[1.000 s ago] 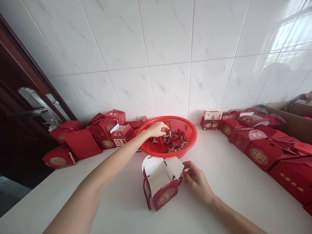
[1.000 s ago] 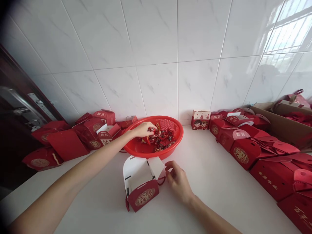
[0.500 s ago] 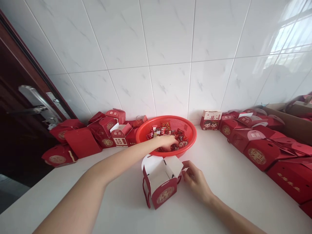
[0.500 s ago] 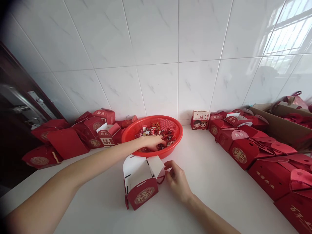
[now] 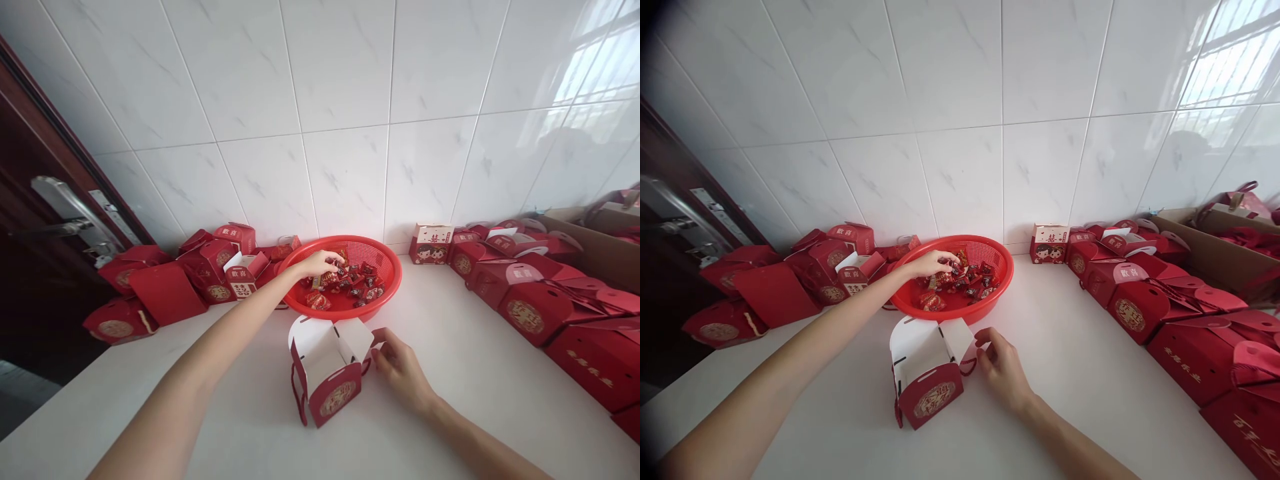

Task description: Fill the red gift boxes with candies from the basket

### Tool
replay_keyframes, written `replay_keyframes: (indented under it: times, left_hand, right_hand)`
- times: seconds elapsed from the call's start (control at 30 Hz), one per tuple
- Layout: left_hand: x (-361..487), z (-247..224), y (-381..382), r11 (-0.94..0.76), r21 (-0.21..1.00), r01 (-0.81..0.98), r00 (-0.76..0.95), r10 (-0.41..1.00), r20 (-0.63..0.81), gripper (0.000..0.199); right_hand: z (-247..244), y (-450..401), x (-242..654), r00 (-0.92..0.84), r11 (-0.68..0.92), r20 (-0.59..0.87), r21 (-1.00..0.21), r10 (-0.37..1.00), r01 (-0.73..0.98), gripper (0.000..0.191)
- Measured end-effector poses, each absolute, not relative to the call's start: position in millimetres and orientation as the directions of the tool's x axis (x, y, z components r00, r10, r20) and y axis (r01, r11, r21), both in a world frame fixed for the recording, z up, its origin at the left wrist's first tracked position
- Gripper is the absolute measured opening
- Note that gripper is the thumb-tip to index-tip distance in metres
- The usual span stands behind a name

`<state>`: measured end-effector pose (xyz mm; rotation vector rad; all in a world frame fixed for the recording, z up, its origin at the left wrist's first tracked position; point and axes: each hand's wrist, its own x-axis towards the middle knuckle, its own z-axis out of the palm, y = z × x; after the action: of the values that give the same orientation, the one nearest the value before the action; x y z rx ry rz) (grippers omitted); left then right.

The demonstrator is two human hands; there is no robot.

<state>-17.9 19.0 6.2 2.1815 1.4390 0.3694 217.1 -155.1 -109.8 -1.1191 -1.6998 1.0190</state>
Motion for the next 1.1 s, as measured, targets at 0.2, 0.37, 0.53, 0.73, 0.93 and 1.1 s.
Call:
replay_keyframes:
  times: [0.2, 0.37, 0.53, 0.73, 0.93, 1.1]
  left_hand:
    - [-22.0, -0.5, 22.5, -0.207, 0.672, 0.711, 0.328, 0.943, -0.057, 0.032]
    - [-21.7, -1.0, 16.2, -0.151, 0.729, 0.668, 0.293, 0.953, -0.071, 0.029]
    - [-18.8, 2.5, 7.3, -0.166, 0.762, 0.626, 0.272, 0.962, -0.014, 0.022]
    - [10.6, 23.0, -23.2, -0.233, 0.830, 0.507, 0.321, 0.945, 0.070, 0.027]
    - [63.0, 34.6, -77.6, -0.415, 0.865, 0.281, 0.696, 0.709, 0.114, 0.019]
    - [77.8, 30.4, -93.7, -0.449, 0.834, 0.321, 0.791, 0.612, 0.025, 0.020]
  right_hand:
    - [-109.3, -155.6, 217.7, -0.257, 0.256, 0.187, -0.928, 0.948, 0.271, 0.015]
    - [-107.9, -156.2, 217.3, -0.257, 0.261, 0.193, -0.927, 0.947, 0.268, 0.015]
    - [-109.2, -156.4, 217.3, -0.249, 0.265, 0.202, -0.929, 0.947, 0.257, 0.013]
    - [-102.9, -156.2, 220.8, -0.172, 0.242, 0.217, -0.960, 0.961, 0.139, 0.028]
    - [-78.2, -163.2, 232.3, 0.007, 0.398, 0.398, -0.917, 0.917, 0.035, 0.032]
    - [-69.0, -168.6, 240.0, 0.112, 0.404, 0.407, -0.913, 0.906, 0.053, 0.027]
